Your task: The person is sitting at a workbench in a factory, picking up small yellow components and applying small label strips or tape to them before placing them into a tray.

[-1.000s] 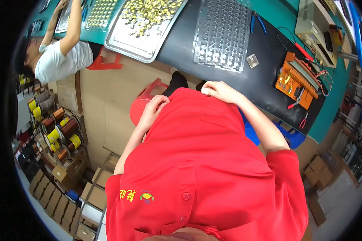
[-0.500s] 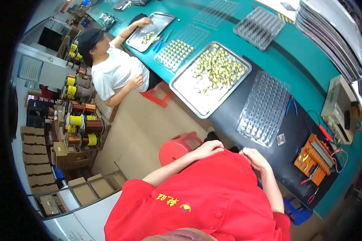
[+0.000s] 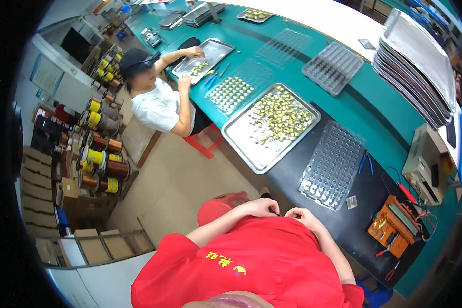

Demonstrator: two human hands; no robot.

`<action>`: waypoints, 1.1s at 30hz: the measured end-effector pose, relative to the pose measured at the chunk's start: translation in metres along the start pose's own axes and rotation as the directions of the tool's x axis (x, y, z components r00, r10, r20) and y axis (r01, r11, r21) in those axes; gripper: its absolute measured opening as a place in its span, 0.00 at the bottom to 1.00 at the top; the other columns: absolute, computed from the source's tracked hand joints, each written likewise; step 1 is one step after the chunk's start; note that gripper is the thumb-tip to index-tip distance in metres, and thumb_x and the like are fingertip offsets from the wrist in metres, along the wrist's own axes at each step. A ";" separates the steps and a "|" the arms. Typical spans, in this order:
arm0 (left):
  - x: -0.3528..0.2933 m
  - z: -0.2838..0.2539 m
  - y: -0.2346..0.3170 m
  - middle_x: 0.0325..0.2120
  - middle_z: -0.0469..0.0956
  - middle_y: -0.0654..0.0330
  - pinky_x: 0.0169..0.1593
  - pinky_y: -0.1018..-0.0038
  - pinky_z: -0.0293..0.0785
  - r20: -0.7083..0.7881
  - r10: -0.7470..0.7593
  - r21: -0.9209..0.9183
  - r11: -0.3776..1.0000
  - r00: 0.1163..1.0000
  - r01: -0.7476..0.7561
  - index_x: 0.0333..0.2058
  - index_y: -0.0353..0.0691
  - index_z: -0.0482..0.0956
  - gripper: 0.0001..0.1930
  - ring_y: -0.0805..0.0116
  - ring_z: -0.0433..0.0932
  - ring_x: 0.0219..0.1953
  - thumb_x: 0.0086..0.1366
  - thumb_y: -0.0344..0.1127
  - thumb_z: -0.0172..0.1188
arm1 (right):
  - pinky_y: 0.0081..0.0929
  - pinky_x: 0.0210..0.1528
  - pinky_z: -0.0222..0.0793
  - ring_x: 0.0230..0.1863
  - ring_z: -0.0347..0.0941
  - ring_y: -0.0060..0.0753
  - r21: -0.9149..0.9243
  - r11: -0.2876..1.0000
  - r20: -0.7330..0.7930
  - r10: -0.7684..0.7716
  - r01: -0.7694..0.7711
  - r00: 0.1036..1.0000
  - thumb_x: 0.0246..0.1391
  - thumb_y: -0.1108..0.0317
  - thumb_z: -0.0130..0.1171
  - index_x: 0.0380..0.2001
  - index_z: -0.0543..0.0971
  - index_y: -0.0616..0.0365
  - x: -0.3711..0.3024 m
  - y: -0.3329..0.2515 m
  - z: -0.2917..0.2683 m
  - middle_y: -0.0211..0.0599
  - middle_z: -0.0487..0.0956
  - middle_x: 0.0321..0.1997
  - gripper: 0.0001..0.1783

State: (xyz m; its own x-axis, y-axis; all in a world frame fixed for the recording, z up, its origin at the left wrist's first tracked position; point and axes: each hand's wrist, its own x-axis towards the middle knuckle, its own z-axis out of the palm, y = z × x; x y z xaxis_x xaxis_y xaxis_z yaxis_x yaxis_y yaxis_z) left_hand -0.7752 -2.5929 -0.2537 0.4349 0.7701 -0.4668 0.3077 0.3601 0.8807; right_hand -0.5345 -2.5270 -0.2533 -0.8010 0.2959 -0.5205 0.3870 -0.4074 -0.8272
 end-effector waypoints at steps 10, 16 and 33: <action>-0.011 0.001 -0.003 0.42 0.77 0.53 0.47 0.70 0.70 0.177 -0.035 0.203 0.979 0.984 -0.002 0.48 0.40 0.72 0.18 0.62 0.75 0.45 0.64 0.44 0.50 | 0.21 0.43 0.68 0.37 0.72 0.20 0.130 0.988 -0.061 0.095 -0.086 0.994 0.49 0.66 0.62 0.39 0.78 0.61 0.002 -0.009 0.009 0.31 0.79 0.36 0.14; -0.008 0.019 -0.011 0.44 0.74 0.49 0.50 0.70 0.68 0.194 -0.004 0.063 0.998 0.981 -0.008 0.49 0.34 0.69 0.20 0.59 0.73 0.48 0.67 0.44 0.46 | 0.21 0.42 0.67 0.36 0.71 0.18 -0.202 0.963 0.098 0.203 -0.180 0.974 0.47 0.66 0.63 0.39 0.78 0.62 0.013 -0.005 -0.011 0.29 0.79 0.35 0.16; -0.019 0.038 0.015 0.25 0.78 0.51 0.34 0.72 0.71 0.027 0.397 0.030 0.917 0.917 -0.398 0.27 0.29 0.77 0.07 0.67 0.76 0.28 0.54 0.27 0.53 | 0.24 0.35 0.70 0.31 0.75 0.26 -0.326 0.943 -0.253 -0.158 0.070 0.955 0.43 0.73 0.60 0.27 0.80 0.62 -0.014 0.040 0.024 0.38 0.79 0.29 0.06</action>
State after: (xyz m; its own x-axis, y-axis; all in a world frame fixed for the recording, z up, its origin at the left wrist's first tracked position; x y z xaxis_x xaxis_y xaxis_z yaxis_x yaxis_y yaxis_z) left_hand -0.7473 -2.6222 -0.2350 0.5442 0.8351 -0.0803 0.1347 0.0075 0.9909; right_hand -0.5185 -2.5678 -0.2737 -0.7105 0.5652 -0.4192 0.4577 -0.0812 -0.8854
